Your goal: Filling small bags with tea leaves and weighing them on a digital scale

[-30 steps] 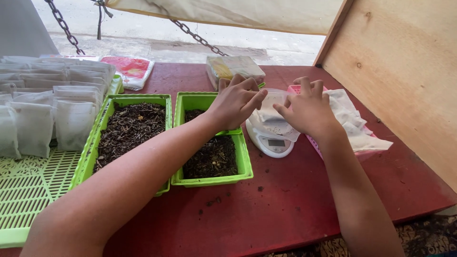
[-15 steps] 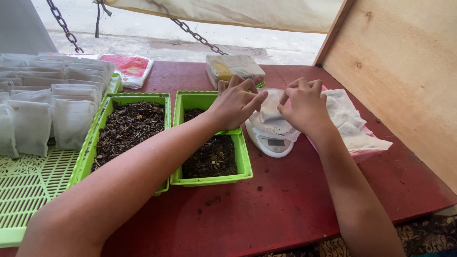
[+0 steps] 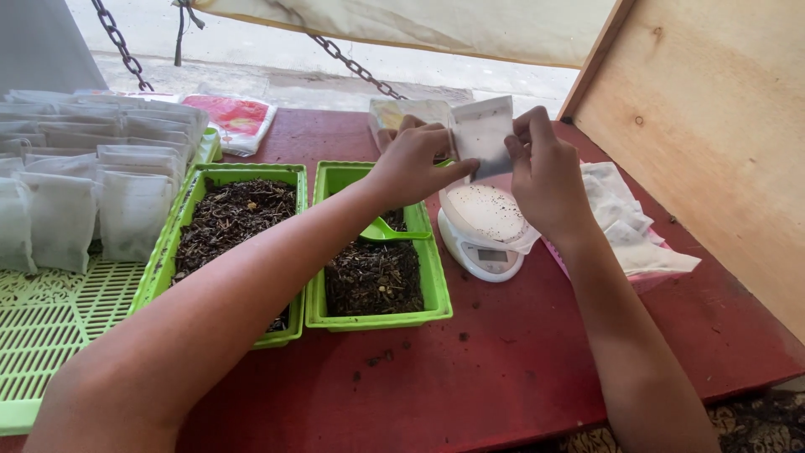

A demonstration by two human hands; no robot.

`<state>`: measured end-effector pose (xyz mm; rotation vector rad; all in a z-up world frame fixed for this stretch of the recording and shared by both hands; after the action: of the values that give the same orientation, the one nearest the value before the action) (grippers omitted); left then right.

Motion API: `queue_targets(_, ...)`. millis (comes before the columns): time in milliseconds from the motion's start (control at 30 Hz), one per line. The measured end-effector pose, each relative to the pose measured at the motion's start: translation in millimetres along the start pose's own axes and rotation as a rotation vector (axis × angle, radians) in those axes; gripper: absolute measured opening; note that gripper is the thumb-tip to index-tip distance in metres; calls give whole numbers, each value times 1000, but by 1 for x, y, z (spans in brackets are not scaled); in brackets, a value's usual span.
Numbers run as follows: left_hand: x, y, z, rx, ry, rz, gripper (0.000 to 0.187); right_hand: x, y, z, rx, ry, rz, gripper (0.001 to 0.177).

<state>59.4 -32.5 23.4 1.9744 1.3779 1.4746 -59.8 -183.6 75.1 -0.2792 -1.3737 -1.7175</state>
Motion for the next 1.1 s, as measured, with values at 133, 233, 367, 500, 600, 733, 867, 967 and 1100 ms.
queue_targets(133, 5, 13, -3, 1, 38, 7, 36, 2, 2, 2, 75, 30, -53, 10)
queue_targets(233, 22, 21, -4, -19, 56, 19, 28, 7, 0, 11, 16, 88, -41, 19)
queue_targets(367, 44, 30, -11, -119, 3, 36, 11, 11, -1, 19, -55, 250, -26, 31)
queue_targets(500, 63, 31, -30, -246, -107, 102, 20, 8, 2, 14, -46, 391, -67, 12)
queue_targets(600, 71, 23, -37, -365, -104, 128, 22, 7, -2, 27, 22, 315, -19, 29)
queue_targets(733, 97, -11, -31, -198, -207, 136, 14, -6, -10, 44, 66, 439, 64, 18)
queue_targets(867, 129, -53, -31, -121, -219, 154, 33, -32, -18, 63, 87, 490, 96, 28)
queue_targets(967, 169, -82, -49, -41, -166, 193, 24, -44, -22, 99, 141, 494, 167, 20)
queue_targets(1100, 218, -122, -58, 36, -47, 222, 9, -63, -28, 145, 307, 503, 268, 12)
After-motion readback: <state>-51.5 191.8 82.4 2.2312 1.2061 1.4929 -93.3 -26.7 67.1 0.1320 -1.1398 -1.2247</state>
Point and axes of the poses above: each hand's wrist, its own y-axis towards the middle knuckle, its own x-axis out of the back of the hand, z = x × y, the point moved 4 cm from there along y, towards the middle knuckle, and after that the axes turned 2 degrees about -x, right-handed, at the moved point
